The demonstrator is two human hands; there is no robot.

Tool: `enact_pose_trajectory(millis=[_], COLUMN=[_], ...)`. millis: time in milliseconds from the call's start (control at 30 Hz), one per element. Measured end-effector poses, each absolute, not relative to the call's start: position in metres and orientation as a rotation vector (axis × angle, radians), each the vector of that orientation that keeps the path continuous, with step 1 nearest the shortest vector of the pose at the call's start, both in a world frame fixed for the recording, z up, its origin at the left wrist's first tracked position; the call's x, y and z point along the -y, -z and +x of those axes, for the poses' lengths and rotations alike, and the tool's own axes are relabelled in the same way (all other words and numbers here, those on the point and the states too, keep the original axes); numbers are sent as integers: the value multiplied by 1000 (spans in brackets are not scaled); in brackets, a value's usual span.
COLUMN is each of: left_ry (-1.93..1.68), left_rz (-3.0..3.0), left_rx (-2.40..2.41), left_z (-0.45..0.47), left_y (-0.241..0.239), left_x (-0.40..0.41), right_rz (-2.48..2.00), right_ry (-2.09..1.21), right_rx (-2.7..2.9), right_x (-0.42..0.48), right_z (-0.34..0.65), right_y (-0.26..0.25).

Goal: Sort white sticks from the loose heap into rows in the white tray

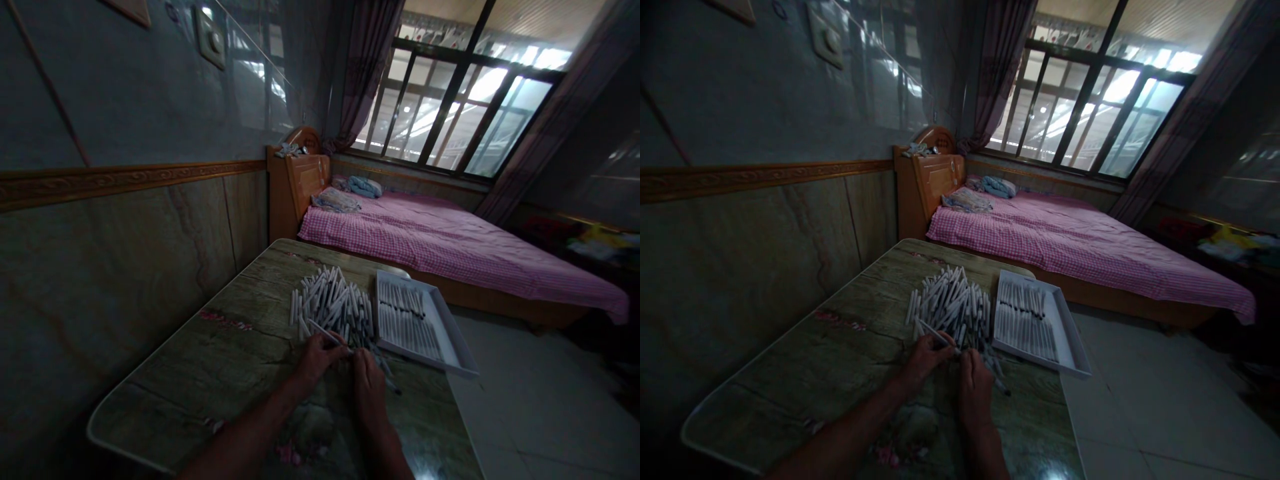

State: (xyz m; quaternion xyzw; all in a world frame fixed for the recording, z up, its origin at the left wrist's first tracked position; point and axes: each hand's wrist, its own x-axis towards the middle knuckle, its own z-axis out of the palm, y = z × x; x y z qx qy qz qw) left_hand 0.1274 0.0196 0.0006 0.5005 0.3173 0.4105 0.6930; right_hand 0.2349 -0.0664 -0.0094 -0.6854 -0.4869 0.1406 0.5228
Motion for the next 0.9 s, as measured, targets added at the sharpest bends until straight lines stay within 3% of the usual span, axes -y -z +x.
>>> enact_pose_trajectory(millis=[900], left_ry=[-898], left_rz=[1292], left_rx=[-784], left_z=[129], left_y=[-4], left_x=[-21], right_rz=[-1674], right_ry=[-356], right_rx=[1194], right_x=[64], right_z=[239], right_y=[17])
